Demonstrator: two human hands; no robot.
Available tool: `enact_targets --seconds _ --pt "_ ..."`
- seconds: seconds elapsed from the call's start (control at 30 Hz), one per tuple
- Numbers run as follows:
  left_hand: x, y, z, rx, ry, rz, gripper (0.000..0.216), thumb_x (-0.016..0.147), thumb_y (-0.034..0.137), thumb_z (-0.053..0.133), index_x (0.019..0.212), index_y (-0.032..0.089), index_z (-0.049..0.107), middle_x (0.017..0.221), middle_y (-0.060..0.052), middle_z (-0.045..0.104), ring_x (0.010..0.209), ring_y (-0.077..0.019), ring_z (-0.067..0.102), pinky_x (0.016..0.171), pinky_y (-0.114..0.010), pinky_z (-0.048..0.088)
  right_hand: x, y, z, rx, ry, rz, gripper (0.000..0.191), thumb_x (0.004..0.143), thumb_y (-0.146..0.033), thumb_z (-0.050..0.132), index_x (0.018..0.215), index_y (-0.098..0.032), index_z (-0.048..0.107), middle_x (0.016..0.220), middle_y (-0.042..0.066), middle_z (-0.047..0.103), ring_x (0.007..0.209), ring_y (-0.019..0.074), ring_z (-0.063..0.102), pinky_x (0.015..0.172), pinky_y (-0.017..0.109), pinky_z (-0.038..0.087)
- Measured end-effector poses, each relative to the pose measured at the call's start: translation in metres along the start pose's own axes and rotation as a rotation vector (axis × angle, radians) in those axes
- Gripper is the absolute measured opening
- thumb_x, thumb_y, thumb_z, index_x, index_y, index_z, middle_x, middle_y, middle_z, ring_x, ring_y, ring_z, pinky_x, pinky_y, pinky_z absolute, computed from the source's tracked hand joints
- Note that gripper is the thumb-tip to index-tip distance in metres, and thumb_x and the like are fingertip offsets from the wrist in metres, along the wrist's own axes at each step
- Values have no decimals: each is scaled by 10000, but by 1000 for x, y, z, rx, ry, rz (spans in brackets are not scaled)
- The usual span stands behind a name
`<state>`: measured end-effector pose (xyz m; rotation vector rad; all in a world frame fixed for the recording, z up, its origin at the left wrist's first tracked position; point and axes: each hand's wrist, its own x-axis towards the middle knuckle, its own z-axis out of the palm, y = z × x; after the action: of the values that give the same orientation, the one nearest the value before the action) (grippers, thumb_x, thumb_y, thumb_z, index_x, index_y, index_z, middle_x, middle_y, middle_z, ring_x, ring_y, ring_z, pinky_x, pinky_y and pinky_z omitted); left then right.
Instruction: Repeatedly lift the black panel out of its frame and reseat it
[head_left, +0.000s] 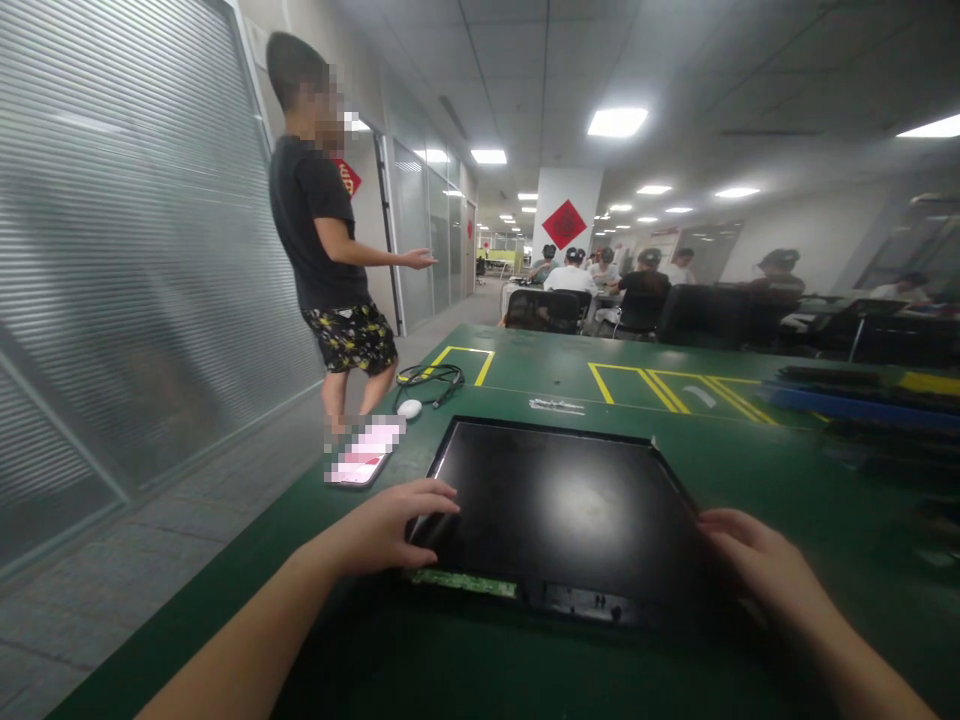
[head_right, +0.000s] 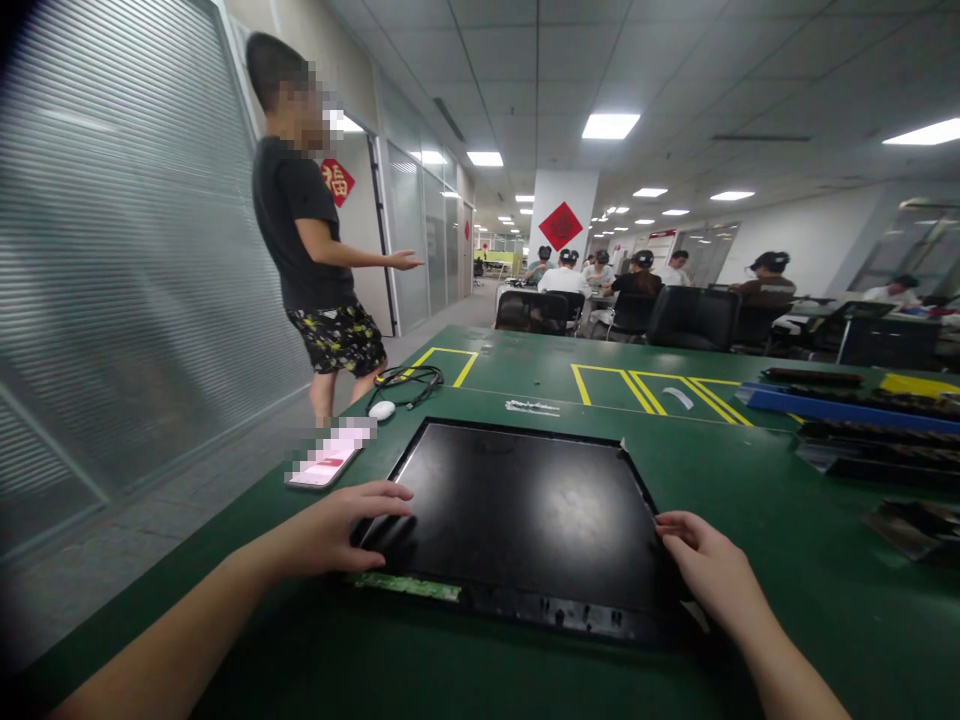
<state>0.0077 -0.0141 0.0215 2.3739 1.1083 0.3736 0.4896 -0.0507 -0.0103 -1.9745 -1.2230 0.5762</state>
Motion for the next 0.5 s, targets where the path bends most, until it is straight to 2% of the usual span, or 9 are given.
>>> enact_targets --seconds 0.5 --pt "1 1 0 9 8 -13 568 688 200 791 1238 313 706 1411 -65 604 1276 -298 566 1059 -409 432 2 3 4 24 4 -10 327 567 -405 561 805 -253 726 895 71 785 893 305 717 783 386 518"
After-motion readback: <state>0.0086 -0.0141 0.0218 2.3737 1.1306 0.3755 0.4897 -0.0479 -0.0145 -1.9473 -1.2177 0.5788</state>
